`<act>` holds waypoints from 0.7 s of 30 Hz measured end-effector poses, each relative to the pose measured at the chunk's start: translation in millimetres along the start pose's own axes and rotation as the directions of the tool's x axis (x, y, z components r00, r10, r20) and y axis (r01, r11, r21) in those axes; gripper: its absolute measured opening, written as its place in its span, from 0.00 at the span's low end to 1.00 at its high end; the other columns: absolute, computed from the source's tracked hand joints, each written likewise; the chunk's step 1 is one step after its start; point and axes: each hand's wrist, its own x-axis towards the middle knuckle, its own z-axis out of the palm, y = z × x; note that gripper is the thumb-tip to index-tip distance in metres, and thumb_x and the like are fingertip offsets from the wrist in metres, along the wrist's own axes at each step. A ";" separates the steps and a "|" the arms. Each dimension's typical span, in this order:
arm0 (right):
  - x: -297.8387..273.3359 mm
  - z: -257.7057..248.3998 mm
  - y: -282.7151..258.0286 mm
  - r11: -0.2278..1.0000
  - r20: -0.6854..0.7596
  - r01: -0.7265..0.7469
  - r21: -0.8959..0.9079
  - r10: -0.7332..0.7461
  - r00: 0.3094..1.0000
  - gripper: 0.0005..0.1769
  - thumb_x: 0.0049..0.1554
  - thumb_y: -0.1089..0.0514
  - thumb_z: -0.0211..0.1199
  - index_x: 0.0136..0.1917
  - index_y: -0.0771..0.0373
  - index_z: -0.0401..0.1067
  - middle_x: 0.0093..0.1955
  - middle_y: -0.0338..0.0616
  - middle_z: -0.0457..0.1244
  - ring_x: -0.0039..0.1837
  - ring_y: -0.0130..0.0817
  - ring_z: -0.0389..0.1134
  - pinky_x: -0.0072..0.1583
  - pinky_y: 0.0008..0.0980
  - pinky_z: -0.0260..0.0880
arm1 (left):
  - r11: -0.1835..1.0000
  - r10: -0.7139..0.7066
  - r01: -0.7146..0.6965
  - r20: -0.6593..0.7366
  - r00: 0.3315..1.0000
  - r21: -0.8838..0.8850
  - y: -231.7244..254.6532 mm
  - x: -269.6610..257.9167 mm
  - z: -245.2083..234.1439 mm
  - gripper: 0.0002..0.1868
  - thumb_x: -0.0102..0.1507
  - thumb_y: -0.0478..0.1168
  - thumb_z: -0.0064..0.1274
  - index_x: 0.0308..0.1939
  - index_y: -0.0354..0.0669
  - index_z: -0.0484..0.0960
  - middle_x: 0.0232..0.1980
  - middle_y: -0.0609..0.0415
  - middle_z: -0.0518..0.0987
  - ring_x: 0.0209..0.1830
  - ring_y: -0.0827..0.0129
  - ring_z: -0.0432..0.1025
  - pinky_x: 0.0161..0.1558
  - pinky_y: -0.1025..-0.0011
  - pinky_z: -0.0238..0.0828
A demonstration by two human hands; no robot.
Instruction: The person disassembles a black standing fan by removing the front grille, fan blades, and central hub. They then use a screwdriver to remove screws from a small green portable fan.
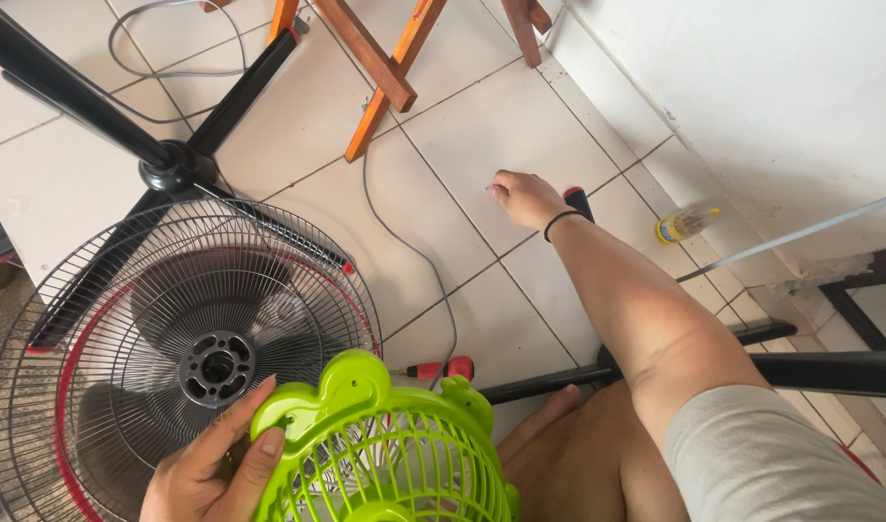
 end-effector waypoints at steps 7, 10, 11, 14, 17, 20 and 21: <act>17.4 9.7 17.0 0.997 0.018 -0.061 0.056 0.060 0.998 0.15 0.67 0.49 0.49 0.60 0.56 0.69 0.51 0.51 0.69 0.54 0.50 0.69 0.54 0.47 0.68 | 1.000 -0.019 0.019 0.009 1.000 -0.006 3.6 -0.6 -0.8 0.27 0.61 0.49 0.57 0.64 0.52 0.79 0.47 0.51 0.90 0.50 0.69 0.84 0.58 0.70 0.74; 29.1 21.3 32.3 0.992 -0.006 -0.060 0.111 0.062 0.998 0.17 0.66 0.48 0.50 0.60 0.60 0.68 0.52 0.53 0.68 0.54 0.51 0.70 0.54 0.47 0.69 | 0.994 -0.109 0.109 0.041 0.993 -0.009 6.8 0.1 -2.1 0.29 0.61 0.49 0.59 0.68 0.56 0.79 0.44 0.52 0.88 0.47 0.71 0.86 0.56 0.72 0.76; 31.9 23.9 36.6 0.989 -0.019 -0.056 0.139 0.059 0.998 0.18 0.66 0.48 0.50 0.59 0.62 0.68 0.52 0.54 0.68 0.53 0.52 0.70 0.54 0.47 0.69 | 0.996 -0.067 0.069 0.036 0.997 -0.048 8.7 0.1 -2.0 0.29 0.60 0.47 0.58 0.67 0.53 0.79 0.45 0.51 0.88 0.48 0.71 0.85 0.56 0.72 0.76; 35.7 24.7 38.8 0.996 -0.184 0.068 0.058 -0.056 0.981 0.18 0.63 0.52 0.55 0.57 0.69 0.69 0.49 0.62 0.69 0.53 0.56 0.70 0.55 0.47 0.70 | 0.988 -0.008 0.011 0.020 1.000 -0.156 16.0 -2.0 -1.0 0.28 0.59 0.42 0.57 0.65 0.47 0.79 0.47 0.50 0.87 0.48 0.73 0.83 0.54 0.73 0.74; 27.6 8.0 24.0 0.981 -0.143 0.033 0.193 -0.006 0.990 0.18 0.55 0.63 0.52 0.58 0.69 0.69 0.46 0.59 0.68 0.45 0.48 0.72 0.47 0.44 0.72 | 0.973 -0.037 0.044 0.032 0.999 -0.228 26.4 -2.0 1.1 0.27 0.60 0.40 0.57 0.64 0.44 0.79 0.46 0.51 0.87 0.46 0.76 0.81 0.50 0.75 0.75; 6.4 -16.5 -16.1 0.941 -0.035 -0.079 0.329 0.096 0.995 0.16 0.57 0.64 0.51 0.58 0.65 0.69 0.40 0.50 0.67 0.37 0.39 0.70 0.40 0.40 0.70 | 0.964 -0.022 0.032 0.038 0.999 -0.265 38.4 -3.2 -2.0 0.28 0.59 0.38 0.58 0.64 0.43 0.77 0.45 0.53 0.87 0.39 0.78 0.79 0.43 0.76 0.75; -4.8 -24.7 -32.9 0.914 0.014 -0.018 0.406 0.014 1.000 0.14 0.58 0.64 0.51 0.58 0.66 0.67 0.39 0.48 0.66 0.35 0.36 0.69 0.38 0.38 0.69 | 0.953 -0.036 0.050 0.050 0.998 -0.300 42.2 -2.9 -1.3 0.30 0.57 0.37 0.58 0.66 0.44 0.76 0.44 0.54 0.87 0.36 0.79 0.78 0.40 0.76 0.75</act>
